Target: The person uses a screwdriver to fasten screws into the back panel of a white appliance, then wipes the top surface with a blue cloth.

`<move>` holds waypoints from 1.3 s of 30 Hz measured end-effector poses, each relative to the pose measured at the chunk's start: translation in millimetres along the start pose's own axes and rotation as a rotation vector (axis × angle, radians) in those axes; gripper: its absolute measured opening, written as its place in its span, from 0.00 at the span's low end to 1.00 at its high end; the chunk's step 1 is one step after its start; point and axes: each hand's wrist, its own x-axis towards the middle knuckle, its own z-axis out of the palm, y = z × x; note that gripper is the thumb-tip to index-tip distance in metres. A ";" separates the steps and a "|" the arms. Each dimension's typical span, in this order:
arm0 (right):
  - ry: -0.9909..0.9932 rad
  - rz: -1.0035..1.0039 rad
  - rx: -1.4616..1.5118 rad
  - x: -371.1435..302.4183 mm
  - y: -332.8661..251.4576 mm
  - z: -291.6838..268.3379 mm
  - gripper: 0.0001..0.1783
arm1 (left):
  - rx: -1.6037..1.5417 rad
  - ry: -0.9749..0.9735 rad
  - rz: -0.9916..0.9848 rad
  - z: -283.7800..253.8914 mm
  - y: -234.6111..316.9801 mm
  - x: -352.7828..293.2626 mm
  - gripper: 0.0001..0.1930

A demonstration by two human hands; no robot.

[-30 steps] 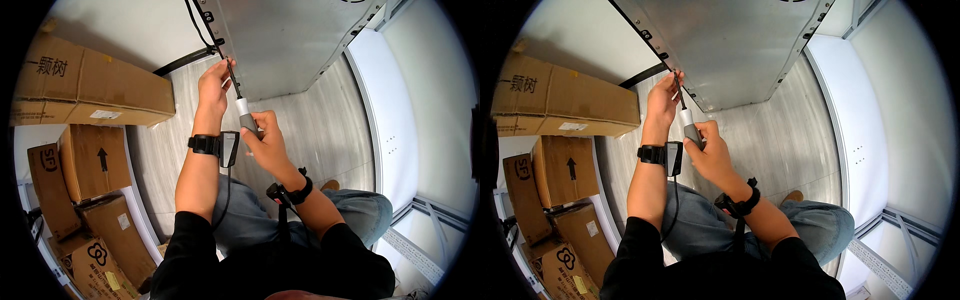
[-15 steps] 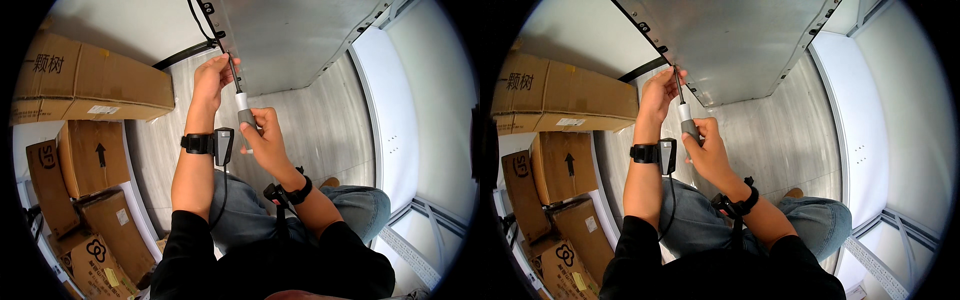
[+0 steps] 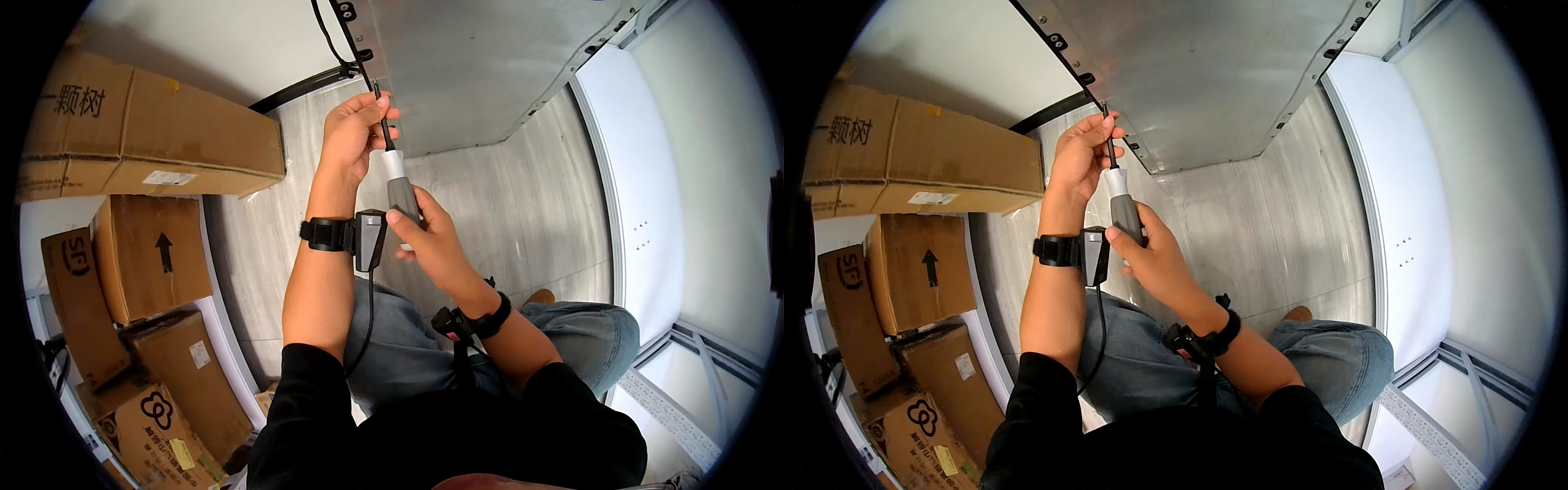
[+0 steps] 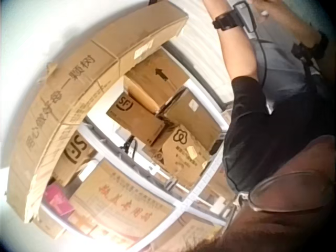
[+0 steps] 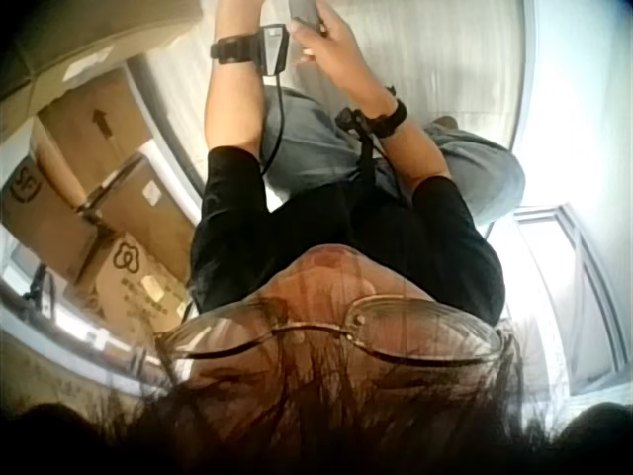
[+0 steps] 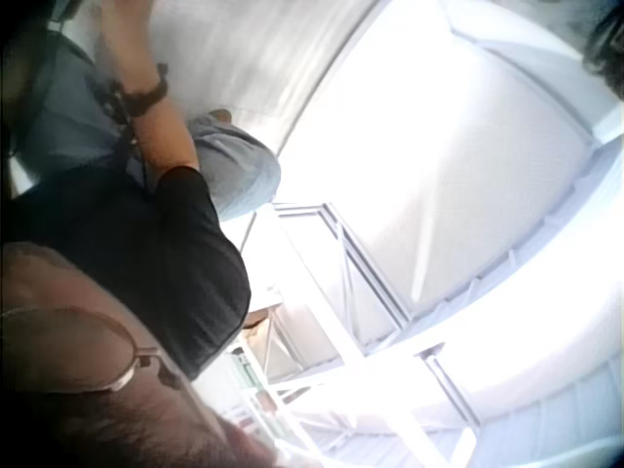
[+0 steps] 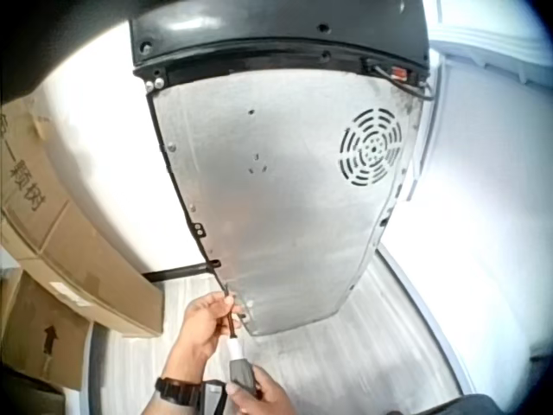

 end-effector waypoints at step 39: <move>-0.023 0.150 0.287 -0.9 -15.7 -14.1 0.22 | -0.278 -0.107 -0.019 9.3 -3.9 18.9 0.17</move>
